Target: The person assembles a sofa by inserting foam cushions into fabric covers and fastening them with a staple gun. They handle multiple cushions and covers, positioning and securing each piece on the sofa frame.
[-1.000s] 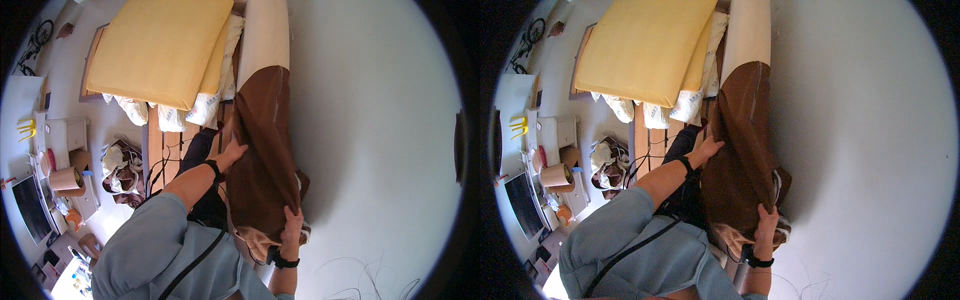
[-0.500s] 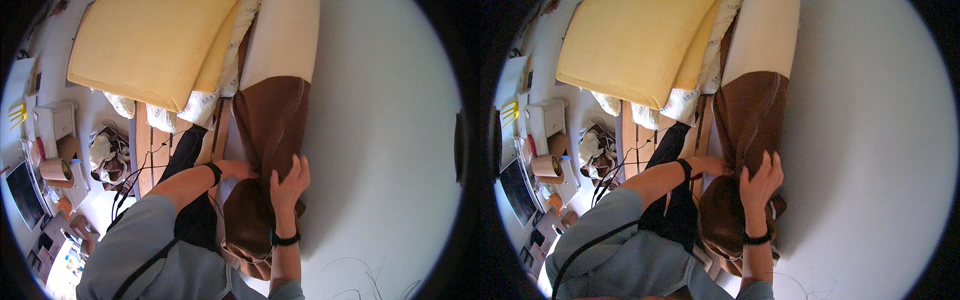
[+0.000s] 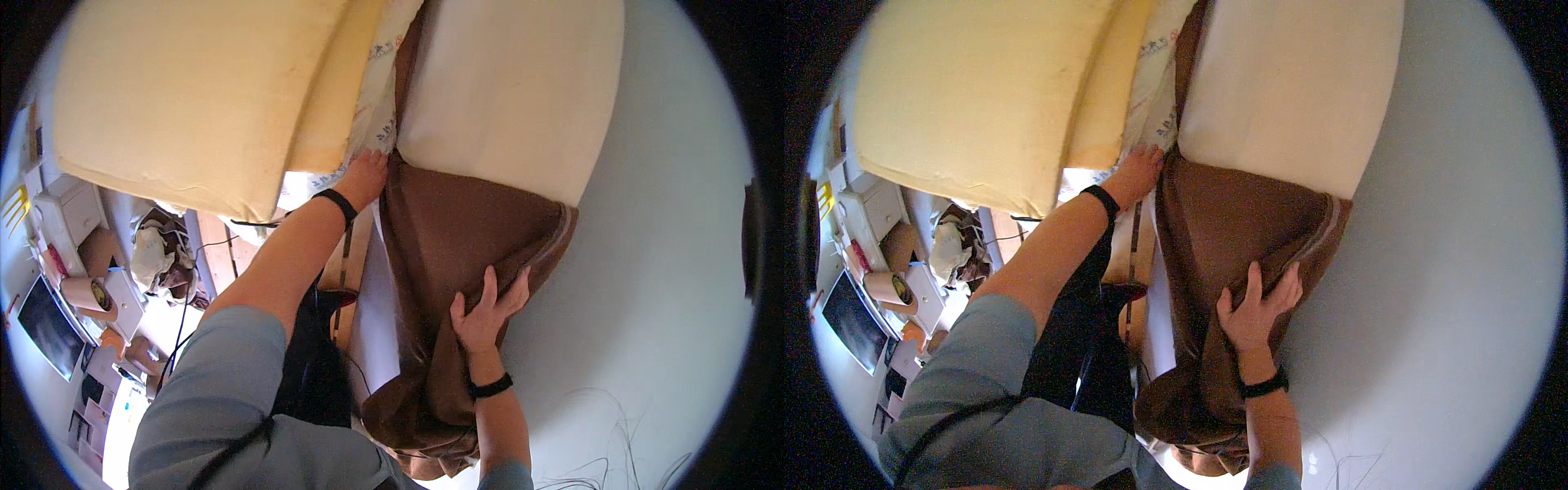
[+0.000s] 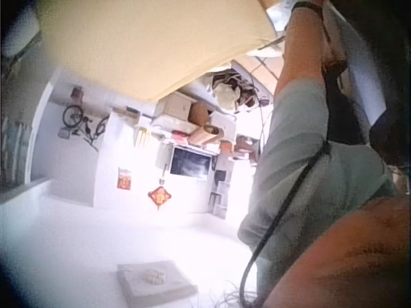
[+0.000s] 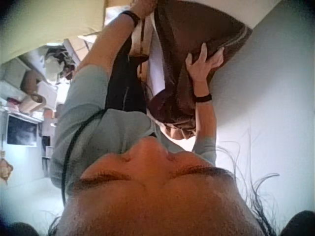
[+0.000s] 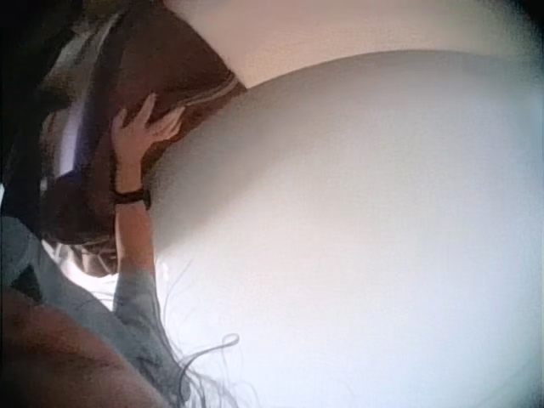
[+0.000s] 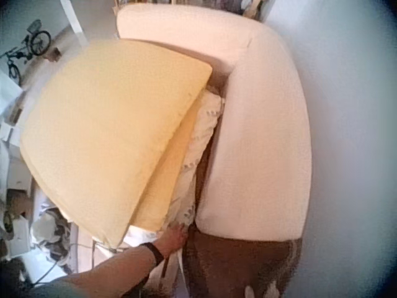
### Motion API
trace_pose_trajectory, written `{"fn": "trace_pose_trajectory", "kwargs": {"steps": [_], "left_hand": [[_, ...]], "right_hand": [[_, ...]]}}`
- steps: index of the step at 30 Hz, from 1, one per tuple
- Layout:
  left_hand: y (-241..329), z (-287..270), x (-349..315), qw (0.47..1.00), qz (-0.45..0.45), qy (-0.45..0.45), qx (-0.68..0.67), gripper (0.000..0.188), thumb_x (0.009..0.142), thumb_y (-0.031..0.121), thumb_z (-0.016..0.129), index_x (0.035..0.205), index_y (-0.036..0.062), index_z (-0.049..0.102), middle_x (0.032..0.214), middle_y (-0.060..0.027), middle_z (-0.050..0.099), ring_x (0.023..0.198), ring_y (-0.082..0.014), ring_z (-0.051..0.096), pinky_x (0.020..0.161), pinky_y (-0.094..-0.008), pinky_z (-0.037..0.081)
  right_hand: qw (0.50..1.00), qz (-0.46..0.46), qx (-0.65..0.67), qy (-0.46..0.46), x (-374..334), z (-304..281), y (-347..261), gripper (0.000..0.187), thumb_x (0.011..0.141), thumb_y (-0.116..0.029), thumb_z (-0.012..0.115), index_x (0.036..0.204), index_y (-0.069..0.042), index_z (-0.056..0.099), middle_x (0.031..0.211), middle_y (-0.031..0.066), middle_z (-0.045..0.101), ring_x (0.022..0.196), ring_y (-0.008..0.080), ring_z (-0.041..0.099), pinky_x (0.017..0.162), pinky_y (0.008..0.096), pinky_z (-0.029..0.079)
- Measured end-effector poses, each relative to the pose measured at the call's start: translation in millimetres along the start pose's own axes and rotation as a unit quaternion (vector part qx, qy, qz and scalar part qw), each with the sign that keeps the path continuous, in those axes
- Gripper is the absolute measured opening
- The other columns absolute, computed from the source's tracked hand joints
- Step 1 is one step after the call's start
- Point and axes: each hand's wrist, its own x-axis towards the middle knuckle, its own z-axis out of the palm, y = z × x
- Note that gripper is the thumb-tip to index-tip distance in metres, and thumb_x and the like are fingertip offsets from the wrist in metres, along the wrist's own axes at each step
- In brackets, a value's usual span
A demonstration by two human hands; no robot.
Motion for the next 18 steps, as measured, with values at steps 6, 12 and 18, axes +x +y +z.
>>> {"fn": "trace_pose_trajectory", "kwargs": {"steps": [6, 12, 18], "left_hand": [[-20, 65, 75, 0.991, 0.029, -0.032, 0.124, 0.043, 0.087, 0.010, 0.038, 0.130, 0.0039, 0.044, 0.137, -0.0117, 0.040, 0.130, -0.0263, 0.033, 0.109, -0.0355, 0.026], [-36, 170, 110, 0.920, 0.132, -0.109, 0.352, 0.039, 0.089, 0.004, 0.036, 0.126, 0.0053, 0.047, 0.132, -0.0136, 0.045, 0.120, -0.0277, 0.043, 0.104, -0.0322, 0.031], [-53, 216, 70, 0.777, -0.293, 0.012, -0.557, 0.034, 0.091, 0.017, 0.039, 0.121, 0.0039, 0.050, 0.121, -0.0163, 0.052, 0.114, -0.0287, 0.048, 0.097, -0.0366, 0.036]], "right_hand": [[0.999, -0.018, -0.026, -0.002, -11, 14, 9, 0.055, 0.084, -0.042, 0.052, 0.129, -0.011, 0.041, 0.140, 0.0346, 0.008, 0.126, 0.0505, 0.016, 0.095, 0.0656, 0.020], [1.000, -0.009, -0.014, -0.019, -22, 16, 13, 0.052, 0.086, -0.042, 0.050, 0.127, -0.012, 0.039, 0.138, 0.0336, 0.007, 0.127, 0.0509, 0.012, 0.092, 0.0667, 0.022], [1.000, -0.015, -0.018, -0.021, -21, 17, 20, 0.049, 0.088, -0.041, 0.048, 0.126, -0.012, 0.039, 0.137, 0.0336, 0.008, 0.128, 0.0499, 0.011, 0.092, 0.0662, 0.022]]}}
